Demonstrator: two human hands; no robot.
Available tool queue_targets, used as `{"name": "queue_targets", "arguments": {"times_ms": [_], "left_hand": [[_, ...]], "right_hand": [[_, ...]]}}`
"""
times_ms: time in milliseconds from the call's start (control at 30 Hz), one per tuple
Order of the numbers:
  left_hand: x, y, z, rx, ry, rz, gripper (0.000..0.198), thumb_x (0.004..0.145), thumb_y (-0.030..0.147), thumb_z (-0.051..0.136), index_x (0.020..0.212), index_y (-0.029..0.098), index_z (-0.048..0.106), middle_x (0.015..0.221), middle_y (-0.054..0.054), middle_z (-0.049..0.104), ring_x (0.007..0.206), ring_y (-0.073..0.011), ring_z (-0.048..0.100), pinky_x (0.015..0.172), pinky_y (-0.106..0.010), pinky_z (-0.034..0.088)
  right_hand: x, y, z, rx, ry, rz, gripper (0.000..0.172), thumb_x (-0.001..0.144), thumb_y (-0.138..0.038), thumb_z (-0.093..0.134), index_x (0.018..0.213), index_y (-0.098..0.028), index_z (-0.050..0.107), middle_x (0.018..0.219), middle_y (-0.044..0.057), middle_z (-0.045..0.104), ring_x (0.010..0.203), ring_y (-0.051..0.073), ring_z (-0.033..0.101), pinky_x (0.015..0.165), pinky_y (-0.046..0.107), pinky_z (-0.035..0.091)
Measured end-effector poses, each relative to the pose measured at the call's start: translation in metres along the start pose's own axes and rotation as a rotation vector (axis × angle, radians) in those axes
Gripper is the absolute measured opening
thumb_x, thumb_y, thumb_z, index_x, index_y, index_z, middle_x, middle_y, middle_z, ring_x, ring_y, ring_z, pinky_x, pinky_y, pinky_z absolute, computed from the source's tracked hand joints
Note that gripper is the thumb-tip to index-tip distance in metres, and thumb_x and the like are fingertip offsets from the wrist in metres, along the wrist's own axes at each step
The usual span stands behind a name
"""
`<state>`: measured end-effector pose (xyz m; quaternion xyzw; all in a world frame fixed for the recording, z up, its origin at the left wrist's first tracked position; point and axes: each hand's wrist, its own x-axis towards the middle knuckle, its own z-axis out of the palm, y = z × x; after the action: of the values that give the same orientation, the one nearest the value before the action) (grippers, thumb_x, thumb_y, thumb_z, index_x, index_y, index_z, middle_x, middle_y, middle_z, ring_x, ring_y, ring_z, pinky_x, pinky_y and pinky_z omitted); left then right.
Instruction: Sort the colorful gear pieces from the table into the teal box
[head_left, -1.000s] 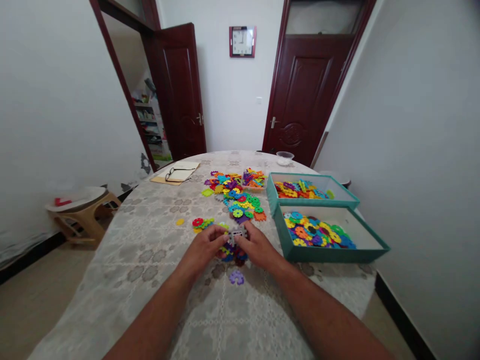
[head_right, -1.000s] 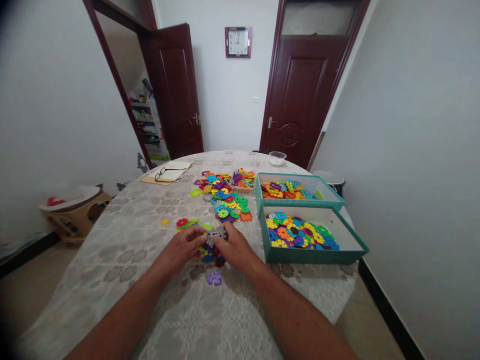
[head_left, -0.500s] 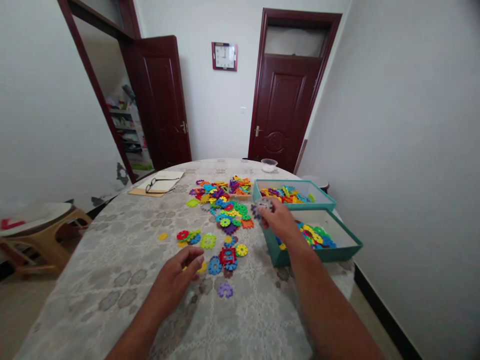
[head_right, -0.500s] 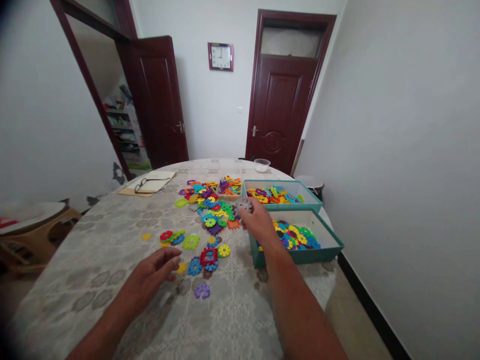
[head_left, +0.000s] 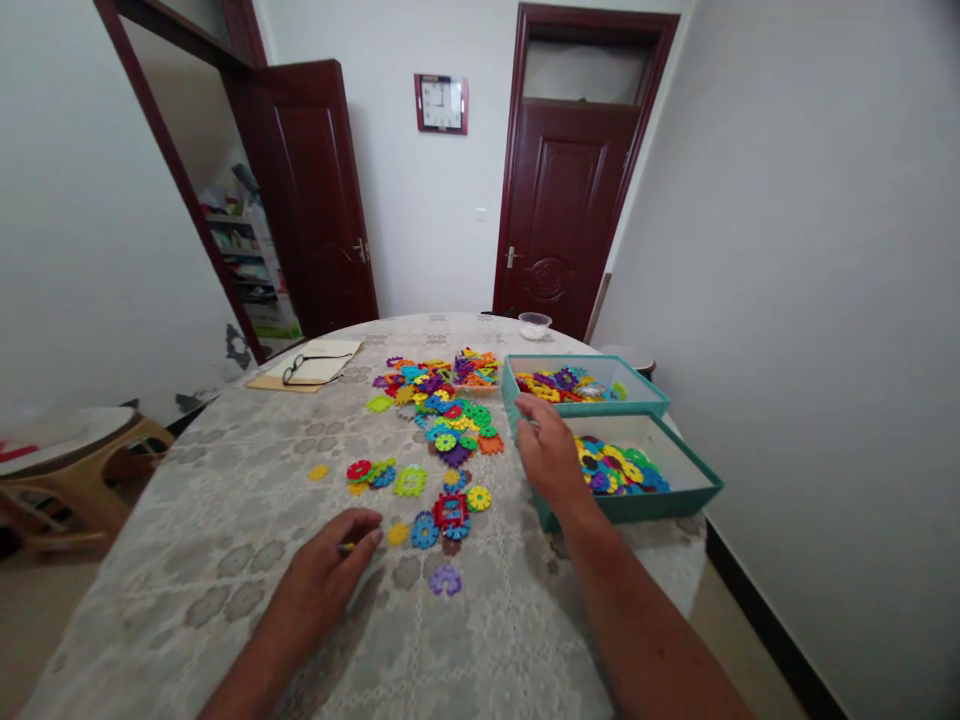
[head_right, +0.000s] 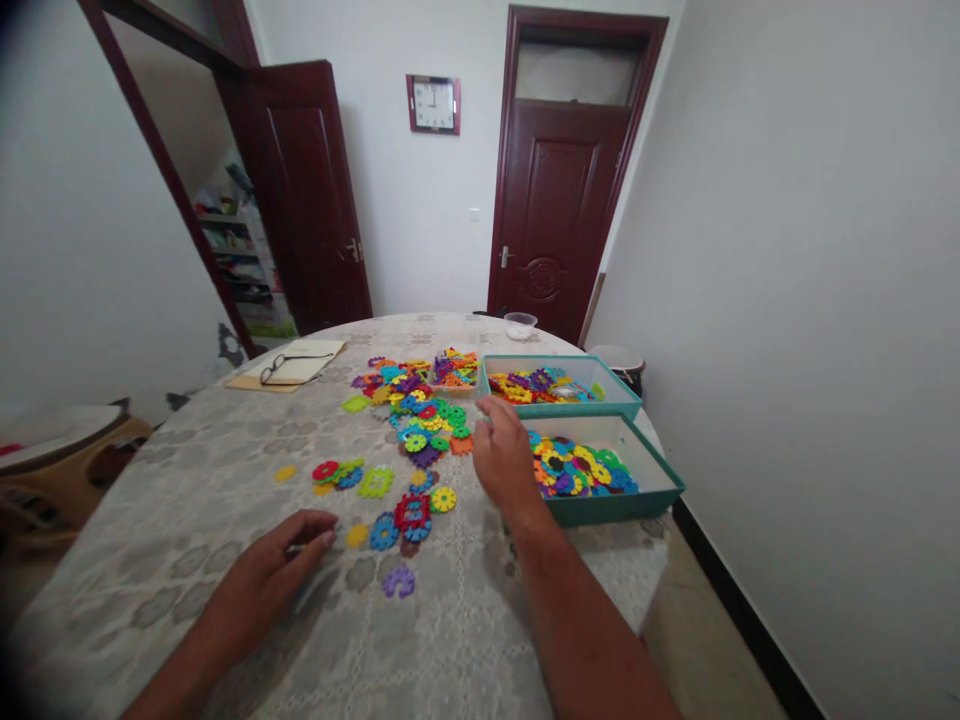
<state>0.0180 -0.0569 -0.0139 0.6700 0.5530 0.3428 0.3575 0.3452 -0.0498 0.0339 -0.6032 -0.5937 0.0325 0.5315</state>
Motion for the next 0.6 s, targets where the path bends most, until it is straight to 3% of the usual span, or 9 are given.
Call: {"name": "queue_targets", "arguments": {"times_ms": [133,267,367,467,600], "left_hand": [[-0.007,-0.003,-0.007,0.009,0.114,0.014,0.036,0.079,0.059,0.07,0.093,0.026,0.078,0.101,-0.009,0.078,0.094,-0.0302,0.07,0.091,-0.041,0.056],[-0.013,-0.013,-0.017,0.027,0.192,-0.017,0.03,0.083,0.051,0.068,0.098,0.026,0.076,0.105,-0.009,0.076,0.098,-0.0293,0.068,0.096,-0.042,0.054],[-0.017,-0.025,-0.022,0.144,0.191,0.005,0.031,0.086,0.045,0.066,0.108,0.025,0.075,0.109,-0.01,0.074,0.1,-0.0282,0.067,0.099,-0.042,0.053],[-0.021,-0.033,-0.022,0.313,0.116,0.085,0.039,0.087,0.041,0.067,0.122,0.023,0.073,0.121,-0.011,0.071,0.11,-0.0296,0.065,0.106,-0.044,0.049],[-0.018,-0.033,-0.014,0.505,0.018,0.155,0.042,0.085,0.035,0.071,0.125,0.024,0.072,0.128,-0.013,0.069,0.124,-0.0334,0.059,0.113,-0.046,0.041]], "right_hand": [[-0.025,-0.018,0.023,0.071,-0.376,-0.155,0.032,0.1,-0.019,0.049,0.12,-0.024,0.074,0.121,0.01,0.075,0.117,0.023,0.066,0.11,0.042,0.048],[-0.043,-0.011,0.045,-0.071,-0.682,-0.218,0.03,0.098,-0.016,0.054,0.12,-0.021,0.073,0.116,0.011,0.074,0.11,0.025,0.067,0.101,0.038,0.049],[-0.051,-0.001,0.053,-0.188,-0.763,-0.235,0.025,0.096,-0.018,0.058,0.116,-0.02,0.073,0.11,0.012,0.071,0.102,0.025,0.066,0.093,0.035,0.048],[-0.054,0.005,0.052,-0.196,-0.782,-0.244,0.019,0.091,-0.023,0.067,0.109,-0.022,0.072,0.109,0.01,0.069,0.101,0.025,0.065,0.089,0.033,0.046],[-0.057,0.008,0.05,-0.183,-0.814,-0.229,0.028,0.081,-0.033,0.079,0.107,-0.024,0.071,0.112,0.009,0.067,0.1,0.025,0.064,0.084,0.032,0.045]]}}
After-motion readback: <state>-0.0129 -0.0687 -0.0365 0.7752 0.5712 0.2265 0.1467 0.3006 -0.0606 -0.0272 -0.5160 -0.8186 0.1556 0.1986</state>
